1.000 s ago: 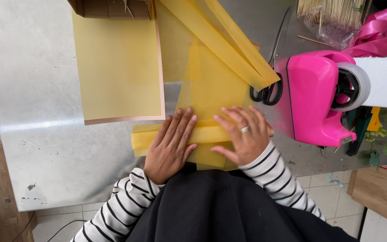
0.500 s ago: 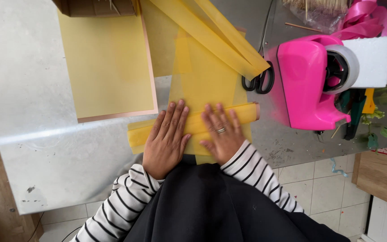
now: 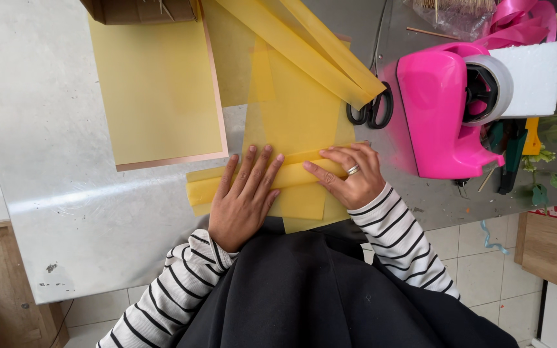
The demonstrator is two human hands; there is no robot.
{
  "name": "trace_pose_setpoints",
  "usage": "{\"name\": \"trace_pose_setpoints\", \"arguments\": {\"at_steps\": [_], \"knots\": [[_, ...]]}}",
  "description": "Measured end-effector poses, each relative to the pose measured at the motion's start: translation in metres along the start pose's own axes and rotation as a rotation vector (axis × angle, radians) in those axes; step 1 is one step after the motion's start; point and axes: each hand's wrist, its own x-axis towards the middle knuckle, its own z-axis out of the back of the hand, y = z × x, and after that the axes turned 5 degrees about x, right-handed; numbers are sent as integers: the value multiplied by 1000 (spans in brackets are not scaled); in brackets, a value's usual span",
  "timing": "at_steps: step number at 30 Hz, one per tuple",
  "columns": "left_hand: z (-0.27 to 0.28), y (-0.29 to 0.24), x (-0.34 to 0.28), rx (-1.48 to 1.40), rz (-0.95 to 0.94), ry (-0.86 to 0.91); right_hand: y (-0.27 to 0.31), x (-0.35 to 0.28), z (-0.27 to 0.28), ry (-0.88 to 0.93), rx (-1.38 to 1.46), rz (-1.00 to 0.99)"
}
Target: The person folds and tapes several sheets of yellow translucent paper by hand on a workspace to prepare for floral arrangement wrapping.
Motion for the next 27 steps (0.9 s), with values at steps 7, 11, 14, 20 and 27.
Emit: {"name": "trace_pose_setpoints", "arguments": {"at_steps": [7,11,14,20,27], "knots": [[-1,0,0,14,0,-20,-10,25,22,70,81,37],[-3,0,1,28,3,-34,-15,34,24,107,121,7],[0,0,1,6,-4,-56,-20,36,24,132,126,3],[0,0,2,34,-21,-58,-2,27,21,136,-101,-33],[-9,-1,0,-5,-7,-62,85,2,-23,275,-100,-150]]}}
